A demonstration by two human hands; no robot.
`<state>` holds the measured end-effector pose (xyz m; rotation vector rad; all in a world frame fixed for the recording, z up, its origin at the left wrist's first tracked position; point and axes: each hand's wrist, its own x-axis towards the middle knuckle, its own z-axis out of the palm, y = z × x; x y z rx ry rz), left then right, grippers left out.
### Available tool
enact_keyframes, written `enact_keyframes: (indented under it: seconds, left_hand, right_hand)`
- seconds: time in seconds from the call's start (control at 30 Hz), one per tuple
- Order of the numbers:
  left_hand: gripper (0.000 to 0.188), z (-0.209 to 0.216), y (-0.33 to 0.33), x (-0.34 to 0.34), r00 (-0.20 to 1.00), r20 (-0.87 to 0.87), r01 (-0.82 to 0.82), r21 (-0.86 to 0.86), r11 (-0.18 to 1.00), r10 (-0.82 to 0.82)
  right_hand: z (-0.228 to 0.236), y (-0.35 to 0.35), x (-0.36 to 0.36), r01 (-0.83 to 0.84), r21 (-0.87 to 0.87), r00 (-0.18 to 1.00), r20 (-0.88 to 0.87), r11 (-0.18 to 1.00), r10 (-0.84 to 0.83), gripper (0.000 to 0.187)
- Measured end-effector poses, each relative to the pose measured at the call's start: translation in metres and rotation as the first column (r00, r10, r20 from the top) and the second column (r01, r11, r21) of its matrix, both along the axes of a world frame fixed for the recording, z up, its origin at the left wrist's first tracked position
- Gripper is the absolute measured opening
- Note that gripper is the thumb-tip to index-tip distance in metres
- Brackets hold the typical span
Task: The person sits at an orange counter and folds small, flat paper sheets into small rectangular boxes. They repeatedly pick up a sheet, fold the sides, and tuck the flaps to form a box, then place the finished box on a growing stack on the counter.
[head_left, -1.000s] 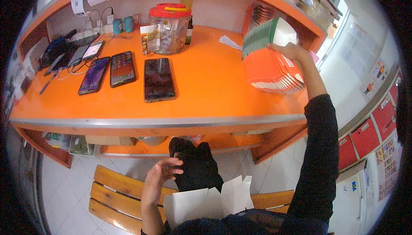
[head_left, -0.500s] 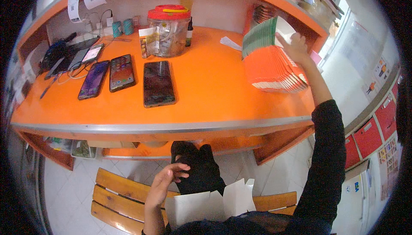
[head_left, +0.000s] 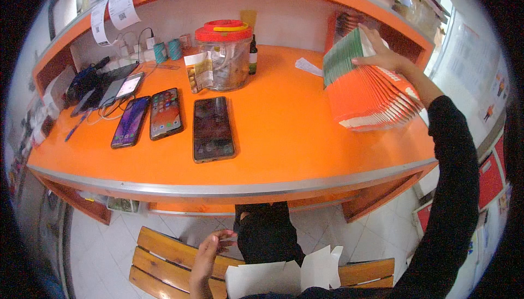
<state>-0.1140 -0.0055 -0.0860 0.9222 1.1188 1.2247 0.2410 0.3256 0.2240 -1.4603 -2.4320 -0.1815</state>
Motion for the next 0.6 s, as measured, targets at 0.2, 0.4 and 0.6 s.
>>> enact_keyframes:
  seconds: [0.2, 0.4, 0.6]
  left_hand:
    - [0.048, 0.001, 0.007, 0.008, 1.000, 0.003, 0.012, -0.009, 1.000, -0.012]
    - [0.047, -0.004, 0.002, 0.010, 0.999, -0.021, 0.027, -0.024, 0.999, -0.027]
    - [0.046, -0.002, -0.004, 0.007, 0.997, -0.075, 0.015, 0.008, 1.000, -0.015]
  right_hand:
    - [-0.062, 0.053, 0.018, 0.180, 0.251, 0.980, 0.035, 0.951, -0.195, 0.074]
    - [-0.090, 0.047, 0.002, 0.181, 0.368, 0.983, -0.060, 0.912, -0.171, 0.068]
    - [-0.058, 0.046, 0.009, 0.170, 0.421, 0.980, -0.170, 0.891, -0.107, 0.065]
